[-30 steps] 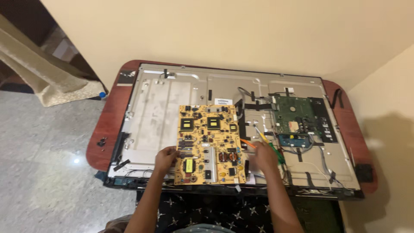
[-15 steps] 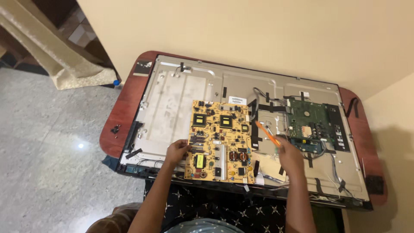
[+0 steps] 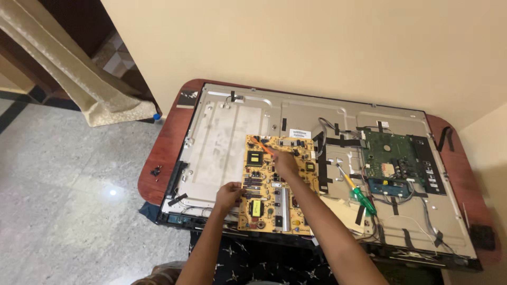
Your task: The person uses a screwdriver to remove screws from a circuit board inside an open appliance chassis. They then lift the board, flip it over, and use a plastic spudger to scrape the surface of the board.
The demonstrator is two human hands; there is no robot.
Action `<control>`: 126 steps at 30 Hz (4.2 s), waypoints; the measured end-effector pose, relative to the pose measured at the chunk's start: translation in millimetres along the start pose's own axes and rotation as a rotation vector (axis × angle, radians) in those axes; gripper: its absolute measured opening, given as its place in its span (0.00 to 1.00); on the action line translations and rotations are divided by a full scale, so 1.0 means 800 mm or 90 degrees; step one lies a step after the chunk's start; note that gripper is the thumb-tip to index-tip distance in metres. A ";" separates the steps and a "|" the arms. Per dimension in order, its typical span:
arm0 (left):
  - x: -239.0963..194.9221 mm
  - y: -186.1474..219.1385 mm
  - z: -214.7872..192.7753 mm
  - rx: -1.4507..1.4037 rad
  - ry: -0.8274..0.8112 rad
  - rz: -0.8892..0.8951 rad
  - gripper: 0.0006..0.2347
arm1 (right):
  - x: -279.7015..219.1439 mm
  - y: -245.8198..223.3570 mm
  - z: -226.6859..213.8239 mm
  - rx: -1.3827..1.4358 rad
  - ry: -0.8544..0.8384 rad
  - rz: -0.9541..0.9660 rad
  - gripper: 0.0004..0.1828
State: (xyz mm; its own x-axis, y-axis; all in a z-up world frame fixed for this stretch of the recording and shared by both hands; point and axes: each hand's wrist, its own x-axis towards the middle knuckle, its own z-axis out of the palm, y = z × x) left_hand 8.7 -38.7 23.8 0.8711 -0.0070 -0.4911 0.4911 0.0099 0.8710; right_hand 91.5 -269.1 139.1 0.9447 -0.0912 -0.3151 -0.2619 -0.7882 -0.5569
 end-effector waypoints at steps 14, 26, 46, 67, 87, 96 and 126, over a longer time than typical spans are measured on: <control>-0.003 0.006 -0.002 -0.062 -0.025 -0.033 0.08 | 0.001 0.014 -0.001 -0.105 0.084 -0.050 0.27; -0.008 0.014 -0.002 -0.053 -0.032 -0.029 0.07 | -0.031 0.007 0.014 -0.202 0.090 -0.082 0.29; 0.006 -0.008 0.001 -0.009 0.003 0.005 0.08 | -0.013 0.016 0.026 -0.196 0.156 -0.181 0.31; -0.009 0.013 0.002 -0.030 -0.008 -0.026 0.06 | -0.027 0.061 -0.009 -0.144 0.173 -0.104 0.27; -0.033 0.056 0.001 0.091 -0.002 -0.075 0.12 | -0.036 0.078 -0.049 -0.124 0.087 -0.097 0.23; 0.009 0.145 0.036 0.504 0.223 0.171 0.14 | -0.023 0.071 -0.052 -0.070 0.059 -0.055 0.25; 0.005 0.143 0.106 0.927 -0.052 0.286 0.30 | -0.020 0.076 -0.021 -0.110 0.150 -0.125 0.22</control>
State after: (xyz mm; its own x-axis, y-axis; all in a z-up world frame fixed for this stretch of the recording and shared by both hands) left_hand 68.0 -122.7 122.2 0.9167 -0.3259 -0.2313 -0.2766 -0.9351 0.2215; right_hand 63.8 -325.7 123.2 0.9986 -0.0495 -0.0173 -0.0520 -0.8943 -0.4445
